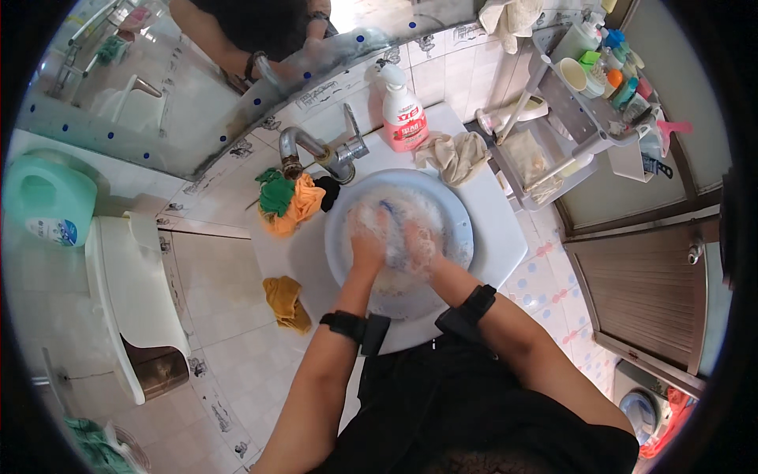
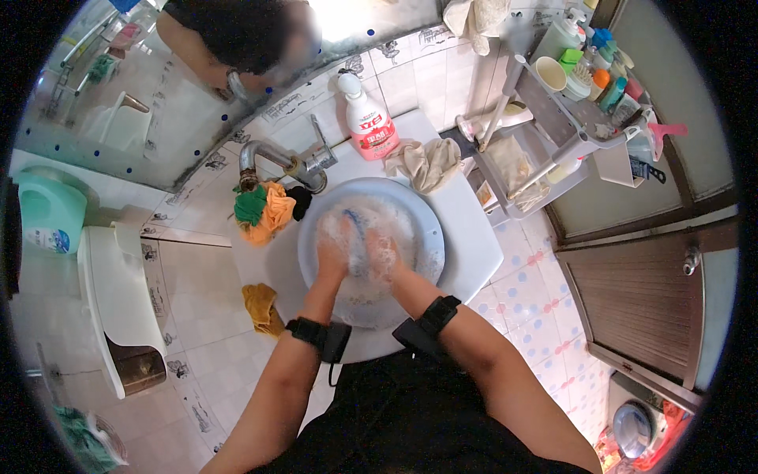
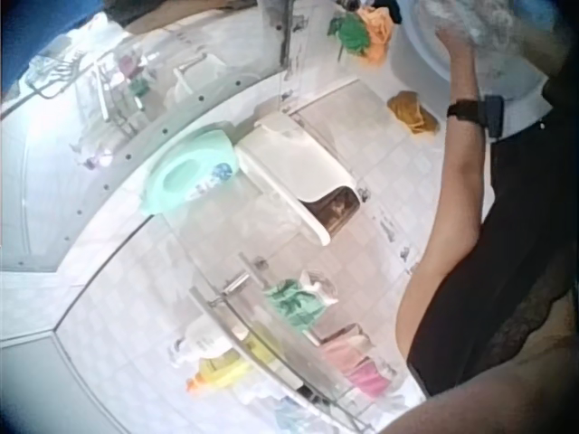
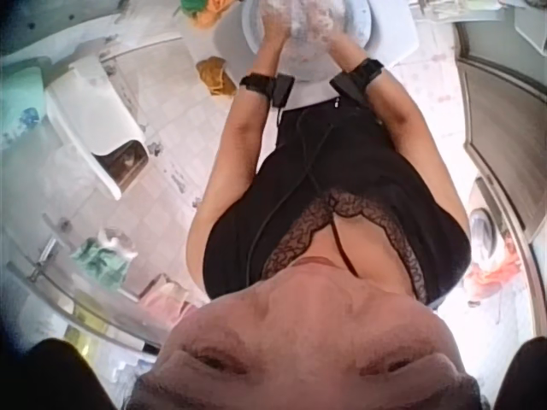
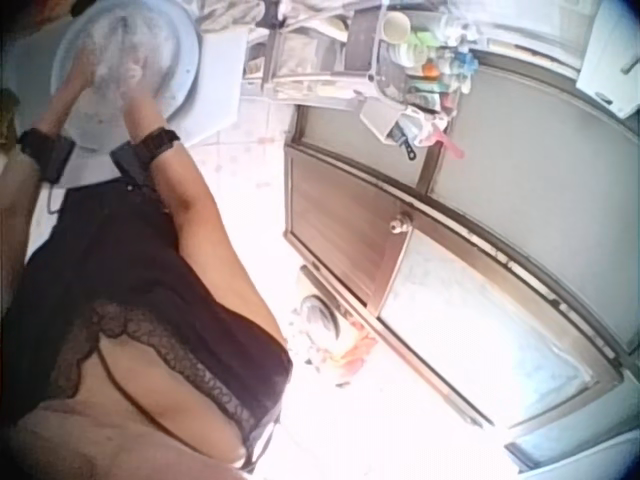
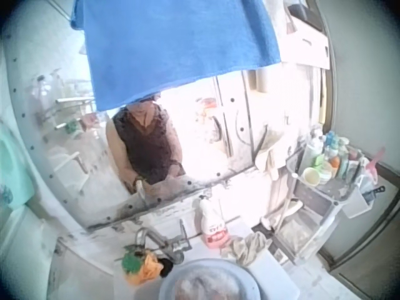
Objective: Hand-wash a blue garment and a tan towel in a basin with soapy water.
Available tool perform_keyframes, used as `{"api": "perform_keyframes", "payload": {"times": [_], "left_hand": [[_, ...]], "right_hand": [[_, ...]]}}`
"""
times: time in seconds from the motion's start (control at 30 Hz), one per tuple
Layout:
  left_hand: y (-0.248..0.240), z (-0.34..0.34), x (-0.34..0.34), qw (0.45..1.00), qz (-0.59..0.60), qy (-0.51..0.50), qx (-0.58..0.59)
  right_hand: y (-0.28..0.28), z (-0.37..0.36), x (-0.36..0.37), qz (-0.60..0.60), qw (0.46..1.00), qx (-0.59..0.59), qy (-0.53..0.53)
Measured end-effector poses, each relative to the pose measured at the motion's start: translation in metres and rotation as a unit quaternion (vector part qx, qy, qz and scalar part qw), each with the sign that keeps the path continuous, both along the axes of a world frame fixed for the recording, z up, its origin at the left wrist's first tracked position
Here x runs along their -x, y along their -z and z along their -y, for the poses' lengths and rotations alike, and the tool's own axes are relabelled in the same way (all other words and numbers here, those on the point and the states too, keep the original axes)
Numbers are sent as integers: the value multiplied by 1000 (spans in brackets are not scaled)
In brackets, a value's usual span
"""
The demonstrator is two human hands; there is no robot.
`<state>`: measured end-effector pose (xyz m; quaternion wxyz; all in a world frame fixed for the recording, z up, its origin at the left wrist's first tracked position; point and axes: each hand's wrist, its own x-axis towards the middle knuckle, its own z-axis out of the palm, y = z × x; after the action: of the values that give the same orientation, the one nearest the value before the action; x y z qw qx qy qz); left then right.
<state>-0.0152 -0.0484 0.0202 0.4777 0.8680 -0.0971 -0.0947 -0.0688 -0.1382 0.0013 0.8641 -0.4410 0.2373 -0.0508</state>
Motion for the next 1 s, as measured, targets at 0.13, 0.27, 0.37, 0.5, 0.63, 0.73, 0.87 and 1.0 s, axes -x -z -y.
{"api": "perform_keyframes", "payload": {"times": [0.13, 0.27, 0.37, 0.5, 0.63, 0.73, 0.87, 1.0], "left_hand": [[-22, 10, 23, 995, 77, 4, -65], [-30, 13, 27, 971, 146, 127, -139], [5, -27, -5, 953, 144, 134, -232], [38, -55, -6, 870, 307, 198, -331], [30, -33, 9, 843, 107, 299, -433], [44, -22, -7, 853, -102, 256, -444], [40, -7, 16, 967, -53, 245, 49], [-59, 18, 64, 936, 241, 248, -62]], "right_hand": [[12, 14, -6, -22, 999, -39, 3], [32, 14, 3, 16, 987, -154, -31], [1, 28, 16, -15, 990, -94, -102], [-14, 56, 18, -83, 989, -122, -13], [46, 48, 18, -136, 990, -23, -13], [61, 40, 15, -162, 980, -114, -25], [9, 45, 8, -211, 921, -323, -59], [63, 44, 8, 171, 935, 236, -200]]}}
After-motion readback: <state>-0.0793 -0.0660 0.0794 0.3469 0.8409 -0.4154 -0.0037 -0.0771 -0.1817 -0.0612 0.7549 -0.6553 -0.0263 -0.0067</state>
